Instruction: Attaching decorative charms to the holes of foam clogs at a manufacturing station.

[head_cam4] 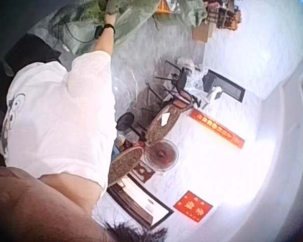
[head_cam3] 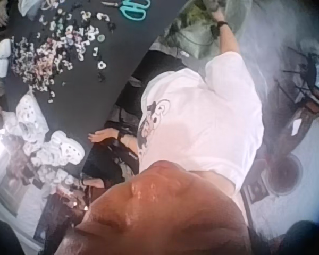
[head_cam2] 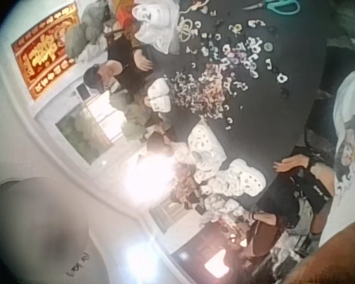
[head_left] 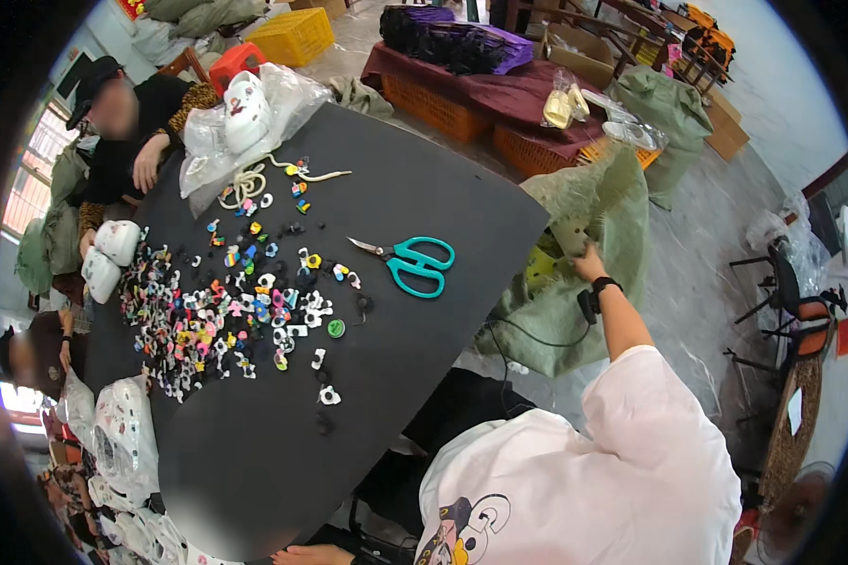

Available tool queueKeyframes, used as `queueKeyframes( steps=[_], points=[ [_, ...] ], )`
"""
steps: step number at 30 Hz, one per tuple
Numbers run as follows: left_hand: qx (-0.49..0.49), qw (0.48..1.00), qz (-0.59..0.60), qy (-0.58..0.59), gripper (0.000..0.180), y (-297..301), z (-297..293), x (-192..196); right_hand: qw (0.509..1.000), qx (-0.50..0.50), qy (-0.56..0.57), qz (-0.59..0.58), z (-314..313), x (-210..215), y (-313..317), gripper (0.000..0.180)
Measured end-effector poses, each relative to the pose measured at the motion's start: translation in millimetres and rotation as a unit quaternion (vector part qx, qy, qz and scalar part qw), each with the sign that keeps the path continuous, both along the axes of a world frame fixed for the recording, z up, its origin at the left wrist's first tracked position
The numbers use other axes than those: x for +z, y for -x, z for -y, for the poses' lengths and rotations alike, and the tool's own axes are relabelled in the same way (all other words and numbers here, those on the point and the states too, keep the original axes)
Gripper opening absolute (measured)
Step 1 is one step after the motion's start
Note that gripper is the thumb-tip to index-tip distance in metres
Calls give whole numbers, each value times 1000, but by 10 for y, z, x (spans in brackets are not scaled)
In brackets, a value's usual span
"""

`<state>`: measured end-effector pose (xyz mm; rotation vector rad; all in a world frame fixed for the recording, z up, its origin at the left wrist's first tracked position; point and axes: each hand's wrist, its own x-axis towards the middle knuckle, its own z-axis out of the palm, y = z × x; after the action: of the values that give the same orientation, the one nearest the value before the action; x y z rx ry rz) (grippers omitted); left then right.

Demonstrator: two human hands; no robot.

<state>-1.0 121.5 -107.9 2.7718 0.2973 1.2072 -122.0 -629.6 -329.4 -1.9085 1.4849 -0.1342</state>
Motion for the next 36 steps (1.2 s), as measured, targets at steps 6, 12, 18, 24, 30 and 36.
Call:
queueKeyframes(
  steps=[6, 12, 18, 24, 30, 36],
  points=[
    [-10, 1000, 23, -10, 44, -106, 14, -125, 885, -334, -152, 287, 509, 197, 1126, 31],
    [1, 999, 33, -2, 44, -204, 31, -220, 758, -514, -137, 376, 682, 92, 2122, 34],
    [-59, 987, 85, 126, 57, -204, -734, -608, 849, -296, -285, 332, 306, -100, 1931, 35],
    [20, 987, -39, 155, 54, -125, -715, -1048, 811, -103, -236, 526, 1479, 201, 1806, 50],
    [20, 985, -52, 164, 49, -58, -299, -332, 990, -5, 110, 87, 1071, -246, 894, 79],
    [22, 986, -33, 165, 49, -104, -322, -420, 956, -87, 256, -115, 706, -157, 446, 60]
  ],
)
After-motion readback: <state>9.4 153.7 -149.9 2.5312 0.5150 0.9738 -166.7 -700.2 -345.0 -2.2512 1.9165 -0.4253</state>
